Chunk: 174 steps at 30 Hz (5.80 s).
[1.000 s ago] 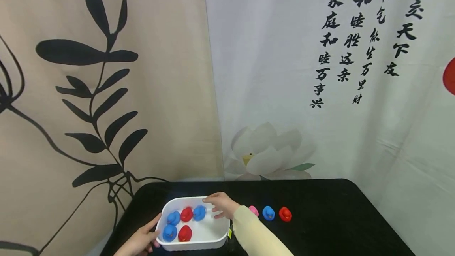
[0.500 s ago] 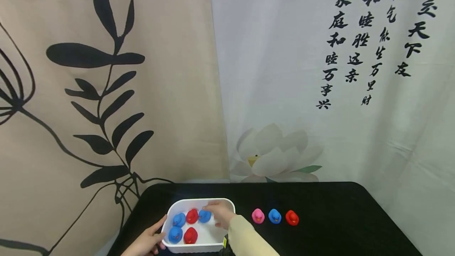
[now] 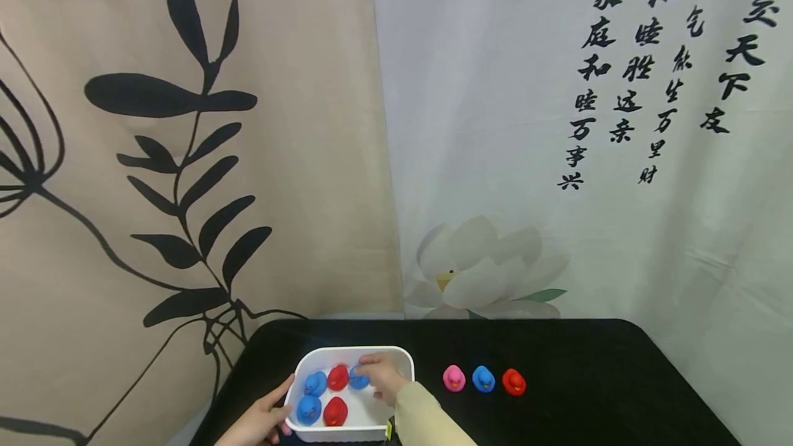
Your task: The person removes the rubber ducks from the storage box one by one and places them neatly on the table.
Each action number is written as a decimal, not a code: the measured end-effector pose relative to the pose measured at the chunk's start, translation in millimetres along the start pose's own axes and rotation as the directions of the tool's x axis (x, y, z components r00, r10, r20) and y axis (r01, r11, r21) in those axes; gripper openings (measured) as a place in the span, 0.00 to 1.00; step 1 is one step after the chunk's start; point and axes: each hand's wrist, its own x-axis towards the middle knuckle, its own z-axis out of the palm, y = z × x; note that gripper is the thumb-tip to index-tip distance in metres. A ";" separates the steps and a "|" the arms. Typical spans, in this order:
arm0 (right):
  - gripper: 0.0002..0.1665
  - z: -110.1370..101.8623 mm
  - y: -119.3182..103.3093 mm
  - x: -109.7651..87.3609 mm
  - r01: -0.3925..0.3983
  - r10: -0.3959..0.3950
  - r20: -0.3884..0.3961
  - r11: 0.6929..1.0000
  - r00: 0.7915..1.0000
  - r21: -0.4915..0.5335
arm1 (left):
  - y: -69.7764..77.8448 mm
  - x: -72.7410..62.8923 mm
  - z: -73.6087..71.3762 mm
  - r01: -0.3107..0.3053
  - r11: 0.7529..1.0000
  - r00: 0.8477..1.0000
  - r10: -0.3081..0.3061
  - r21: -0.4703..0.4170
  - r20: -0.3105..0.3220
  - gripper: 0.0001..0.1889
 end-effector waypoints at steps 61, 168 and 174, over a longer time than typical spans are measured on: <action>0.09 -20.2 -9.6 -0.4 0.073 -0.087 -0.087 0.986 0.992 -0.148 | -8.1 24.0 -10.9 -0.038 0.999 0.997 0.038 -0.004 0.069 0.36; 0.18 -305.4 -37.0 -78.2 0.065 -0.106 -0.135 0.959 0.985 -0.276 | 1.9 24.6 -14.2 -0.077 0.982 0.997 0.076 0.171 0.011 0.33; 0.19 -311.3 -32.0 -85.8 0.062 -0.106 -0.151 0.960 0.983 -0.273 | 5.1 23.8 -14.2 -0.076 0.985 0.997 0.073 0.156 0.026 0.34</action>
